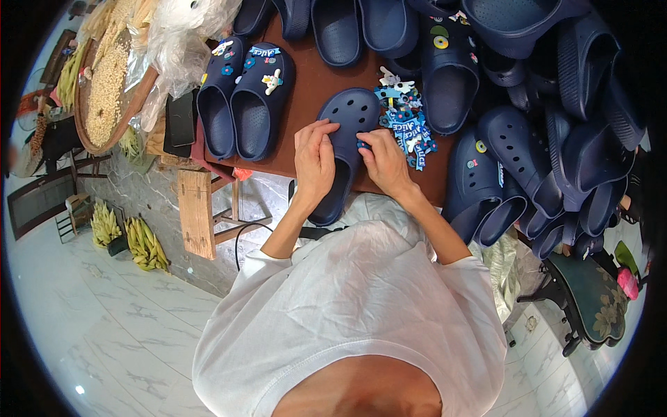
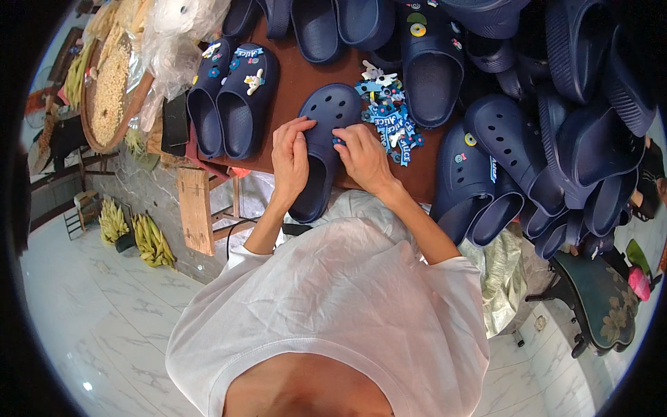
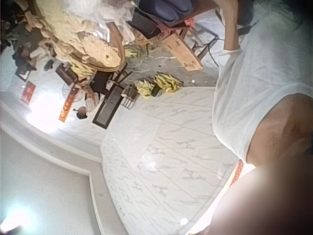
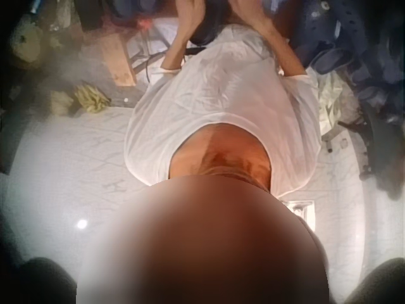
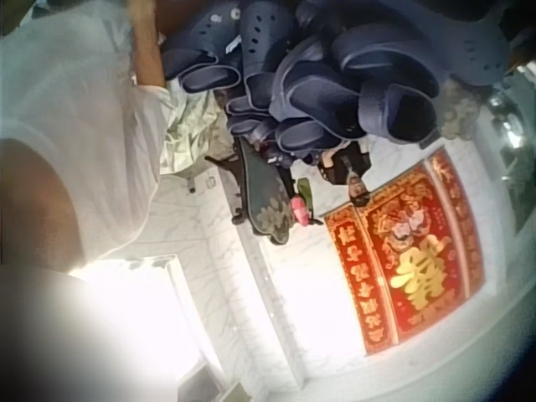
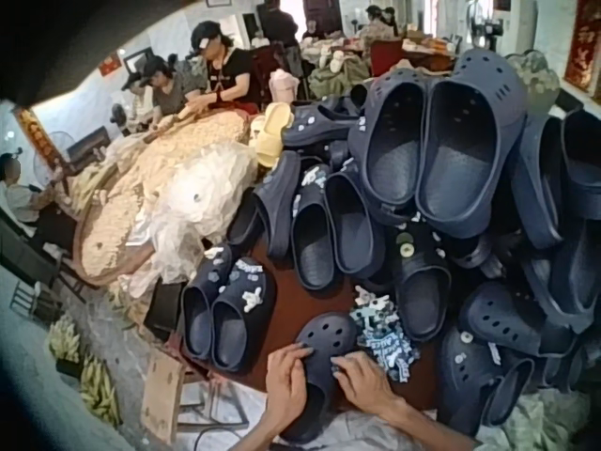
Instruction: Attaching decorative charms into the holes of foam clogs.
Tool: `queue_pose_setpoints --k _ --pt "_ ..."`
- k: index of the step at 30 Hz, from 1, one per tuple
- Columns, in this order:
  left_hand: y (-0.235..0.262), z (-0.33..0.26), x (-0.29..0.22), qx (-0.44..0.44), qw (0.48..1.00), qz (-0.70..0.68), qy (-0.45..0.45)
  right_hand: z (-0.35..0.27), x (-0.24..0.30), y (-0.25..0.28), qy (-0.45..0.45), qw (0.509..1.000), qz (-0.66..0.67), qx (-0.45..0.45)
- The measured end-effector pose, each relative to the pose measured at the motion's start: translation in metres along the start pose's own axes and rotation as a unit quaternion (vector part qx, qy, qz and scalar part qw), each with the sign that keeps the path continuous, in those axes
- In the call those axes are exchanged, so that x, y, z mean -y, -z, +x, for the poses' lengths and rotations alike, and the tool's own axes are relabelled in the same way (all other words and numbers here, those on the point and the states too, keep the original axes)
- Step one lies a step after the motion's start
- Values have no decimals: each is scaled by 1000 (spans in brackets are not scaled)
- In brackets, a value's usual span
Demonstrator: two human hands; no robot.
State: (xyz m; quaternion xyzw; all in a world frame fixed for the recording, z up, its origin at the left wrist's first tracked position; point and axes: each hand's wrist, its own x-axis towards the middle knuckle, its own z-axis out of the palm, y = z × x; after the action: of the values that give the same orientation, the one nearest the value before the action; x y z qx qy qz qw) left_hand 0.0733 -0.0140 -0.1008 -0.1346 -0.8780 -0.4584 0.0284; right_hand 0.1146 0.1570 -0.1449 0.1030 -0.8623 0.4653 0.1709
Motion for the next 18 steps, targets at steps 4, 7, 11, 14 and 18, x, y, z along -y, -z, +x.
queue_pose_setpoints --k 4,7,11,14,18 --pt "-1 1 -3 -12 1000 -3 -7 -1 -14 -14 68 995 -70 -35" --pt "-4 1 -2 -18 999 3 -28 2 -19 -15 86 993 -73 -36" --pt "-5 0 -1 -31 999 3 -34 2 -22 -18 85 994 -56 -45" --pt "-5 1 0 -34 999 5 -38 3 -19 -15 75 995 -55 -42" --pt "-4 0 -1 -36 999 2 -40 -2 12 -6 -73 996 32 -39"
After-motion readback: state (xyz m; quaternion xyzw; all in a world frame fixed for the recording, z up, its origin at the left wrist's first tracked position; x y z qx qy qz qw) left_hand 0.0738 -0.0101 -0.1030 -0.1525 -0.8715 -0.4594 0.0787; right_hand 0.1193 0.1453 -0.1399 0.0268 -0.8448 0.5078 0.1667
